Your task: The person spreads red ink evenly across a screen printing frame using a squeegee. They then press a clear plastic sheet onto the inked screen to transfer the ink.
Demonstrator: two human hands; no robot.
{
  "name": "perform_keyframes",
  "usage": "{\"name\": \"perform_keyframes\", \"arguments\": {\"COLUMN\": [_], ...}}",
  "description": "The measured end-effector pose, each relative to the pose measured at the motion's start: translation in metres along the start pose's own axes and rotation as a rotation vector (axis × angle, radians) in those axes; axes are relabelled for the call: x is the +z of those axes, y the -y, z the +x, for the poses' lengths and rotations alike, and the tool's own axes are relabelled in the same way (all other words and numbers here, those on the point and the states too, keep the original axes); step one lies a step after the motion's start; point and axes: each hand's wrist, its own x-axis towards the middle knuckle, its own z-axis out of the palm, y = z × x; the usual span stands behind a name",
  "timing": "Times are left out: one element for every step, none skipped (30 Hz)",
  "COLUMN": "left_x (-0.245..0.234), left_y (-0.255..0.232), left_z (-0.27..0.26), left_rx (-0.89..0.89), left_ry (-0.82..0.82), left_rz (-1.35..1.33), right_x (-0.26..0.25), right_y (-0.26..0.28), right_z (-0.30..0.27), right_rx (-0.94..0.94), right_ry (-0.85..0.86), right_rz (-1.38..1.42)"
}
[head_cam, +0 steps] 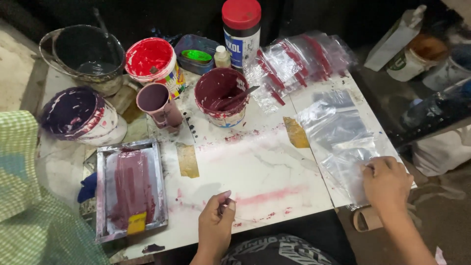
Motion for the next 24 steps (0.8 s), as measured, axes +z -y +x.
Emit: {"name": "perform_keyframes", "arguments": {"left_x": [0.002,0.004,0.006,0.009,0.012,0.015,0.018,0.022,0.026,0.029,0.031,0.033,0.033,0.033,0.032,0.032,0.031,0.031,0.032,0.033,0.035,0.037,0.040,0.043], "left_y": [0.003,0.005,0.008,0.000,-0.006,-0.013,-0.013,-0.012,-0.014,-0.016,-0.018,-0.020,-0.020,-0.020,-0.020,-0.022,-0.024,-0.026,-0.026,-0.026,-0.026,-0.029,-0.032,-0.035], "left_z": [0.003,0.006,0.009,0.008,0.005,0.002,0.002,0.003,0.005,0.003,0.001,-0.001,-0.001,-0.001,-0.001,-0.002,-0.003,-0.003,-0.002,0.000,0.002,0.004,0.006,0.007], "left_rx": [0.001,0.040,0.081,0.084,0.050,0.016,0.013,0.075,0.144,0.149,0.136,0.123,0.123,0.127,0.128,0.125,0.108,0.090,0.089,0.089,0.090,0.090,0.110,0.129], "left_ry": [-0.001,0.008,0.017,0.015,0.051,0.086,0.092,0.146,0.199,0.204,0.226,0.248,0.244,0.250,0.260,0.261,0.254,0.248,0.248,0.253,0.256,0.255,0.260,0.264], "left_rz": [-0.001,-0.010,-0.019,-0.020,-0.019,-0.018,-0.015,0.040,0.093,0.092,0.110,0.129,0.127,0.156,0.188,0.189,0.204,0.219,0.221,0.225,0.226,0.226,0.260,0.294], "right_x": [-0.006,-0.013,-0.019,-0.027,-0.035,-0.043,-0.043,-0.044,-0.044,-0.044,-0.044,-0.043,-0.056,-0.069,-0.083,-0.075,-0.066,-0.058,-0.057,-0.057,-0.056,-0.047,-0.039,-0.030], "right_y": [0.001,0.002,0.003,0.003,0.003,0.002,0.002,0.003,0.003,0.004,0.007,0.010,0.020,0.029,0.037,0.031,0.025,0.018,0.018,0.017,0.016,0.010,0.003,-0.004], "right_z": [0.002,0.004,0.007,0.011,0.015,0.018,0.019,0.021,0.027,0.026,0.025,0.025,0.025,0.025,0.022,0.019,0.016,0.014,0.016,0.019,0.022,0.022,0.020,0.019], "right_rx": [-0.001,-0.007,-0.012,-0.013,0.024,0.062,0.066,0.049,0.030,0.035,0.067,0.100,0.096,0.160,0.228,0.229,0.220,0.210,0.212,0.234,0.254,0.254,0.220,0.187], "right_ry": [-0.002,0.014,0.028,0.025,0.074,0.124,0.127,0.196,0.258,0.254,0.312,0.370,0.370,0.324,0.280,0.283,0.246,0.208,0.210,0.261,0.310,0.310,0.241,0.171], "right_rz": [0.001,0.020,0.040,0.041,0.062,0.083,0.078,0.026,-0.024,-0.028,0.038,0.104,0.106,0.127,0.146,0.146,0.086,0.026,0.028,0.007,-0.014,-0.013,0.022,0.057]}}
